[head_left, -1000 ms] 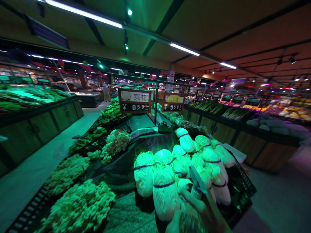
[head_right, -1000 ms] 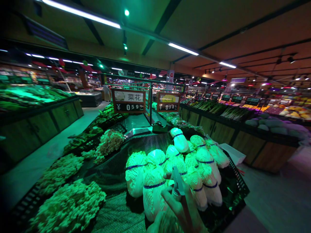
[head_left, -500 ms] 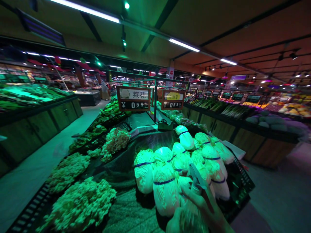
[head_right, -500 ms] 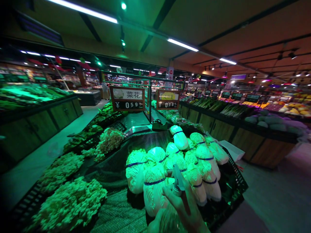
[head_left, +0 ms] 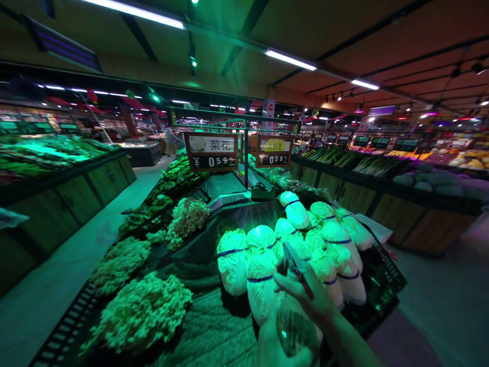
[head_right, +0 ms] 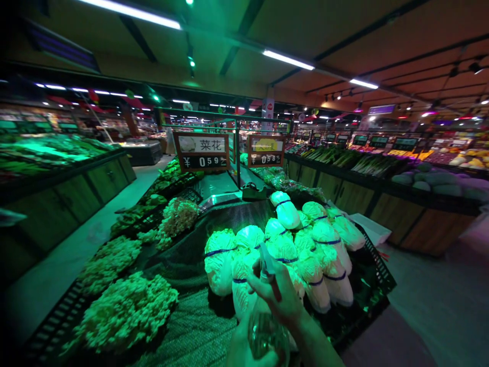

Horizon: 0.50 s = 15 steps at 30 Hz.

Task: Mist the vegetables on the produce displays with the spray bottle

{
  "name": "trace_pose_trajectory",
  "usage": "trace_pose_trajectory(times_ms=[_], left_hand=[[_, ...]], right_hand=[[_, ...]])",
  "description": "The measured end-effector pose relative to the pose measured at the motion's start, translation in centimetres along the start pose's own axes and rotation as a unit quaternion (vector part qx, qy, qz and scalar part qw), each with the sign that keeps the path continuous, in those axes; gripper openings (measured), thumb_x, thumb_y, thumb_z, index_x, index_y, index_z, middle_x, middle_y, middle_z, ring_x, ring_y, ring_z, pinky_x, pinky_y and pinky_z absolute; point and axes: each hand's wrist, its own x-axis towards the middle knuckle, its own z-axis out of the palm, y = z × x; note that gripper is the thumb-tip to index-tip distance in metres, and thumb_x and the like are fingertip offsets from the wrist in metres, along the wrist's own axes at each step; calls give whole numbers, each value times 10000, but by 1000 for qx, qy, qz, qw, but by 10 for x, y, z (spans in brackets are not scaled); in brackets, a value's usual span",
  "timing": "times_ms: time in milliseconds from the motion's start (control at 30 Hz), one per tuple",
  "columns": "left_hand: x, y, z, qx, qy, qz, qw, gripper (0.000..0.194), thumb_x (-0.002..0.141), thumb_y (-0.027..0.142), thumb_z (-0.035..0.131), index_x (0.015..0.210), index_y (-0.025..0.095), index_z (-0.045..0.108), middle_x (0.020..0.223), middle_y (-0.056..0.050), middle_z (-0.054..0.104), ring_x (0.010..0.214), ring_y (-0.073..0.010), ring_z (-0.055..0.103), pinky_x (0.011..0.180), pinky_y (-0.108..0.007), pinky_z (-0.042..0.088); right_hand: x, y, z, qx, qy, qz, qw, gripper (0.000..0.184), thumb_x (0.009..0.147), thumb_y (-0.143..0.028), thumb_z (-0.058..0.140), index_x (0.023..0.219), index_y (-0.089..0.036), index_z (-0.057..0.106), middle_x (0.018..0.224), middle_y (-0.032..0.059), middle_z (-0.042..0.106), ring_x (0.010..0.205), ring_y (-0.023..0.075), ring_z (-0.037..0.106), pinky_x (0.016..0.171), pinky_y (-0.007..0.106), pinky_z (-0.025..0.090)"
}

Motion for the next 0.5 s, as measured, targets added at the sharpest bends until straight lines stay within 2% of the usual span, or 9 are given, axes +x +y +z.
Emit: trace_pose_trajectory(times_ms=[67, 167, 267, 367, 433, 500], left_hand=[[12, 4, -9, 0, 6, 1, 1000, 383, 1022, 476, 726, 1287, 199, 716, 1310, -95, 766, 1134, -245, 746, 1005, -484, 665], [35, 9, -19, -3, 8, 8, 1000, 444, 944, 471, 817, 1266, 185, 711, 1212, -79, 784, 1091, -254, 751, 968, -461, 651], [59, 17, -23, -3, 17, 12, 1000, 430, 844, 467, 899, 1114, 176, 735, 1027, -53, 796, 974, -243, 742, 864, -373, 603], [80, 31, -21, -7, 19, 17, 1000, 321, 842, 439, 884, 910, 177, 711, 884, -20, 746, 851, -190, 676, 769, -319, 535], [94, 40, -17, -6, 27, 22, 999, 313, 822, 410, 904, 881, 178, 702, 856, -10, 735, 835, -180, 663, 762, -311, 525], [108, 48, -13, -8, 24, 39, 999, 337, 787, 398, 945, 895, 176, 715, 844, -12, 753, 824, -185, 673, 743, -311, 535]], right_hand=[[17, -15, 7, 32, -14, -5, 999, 269, 896, -462, 833, 938, -243, 681, 805, -36, 587, 707, 190, 662, 643, 344, 673], [42, -32, 11, 47, 2, -21, 999, 298, 848, -452, 858, 956, -236, 684, 836, -32, 615, 703, 182, 654, 641, 342, 652], [63, -42, 8, 67, 17, -31, 997, 394, 817, -475, 868, 1078, -240, 688, 990, 1, 695, 787, 200, 704, 739, 381, 666], [80, -47, -1, 74, 36, -44, 996, 499, 774, -482, 885, 1166, -247, 685, 1149, 36, 728, 891, 229, 742, 809, 406, 663], [90, -50, -10, 69, 35, -48, 996, 493, 756, -482, 889, 1139, -238, 695, 1098, 37, 739, 881, 236, 746, 806, 409, 661], [100, -52, -21, 63, 40, -51, 996, 448, 735, -481, 895, 1049, -233, 693, 951, 12, 725, 809, 227, 731, 763, 398, 656]])
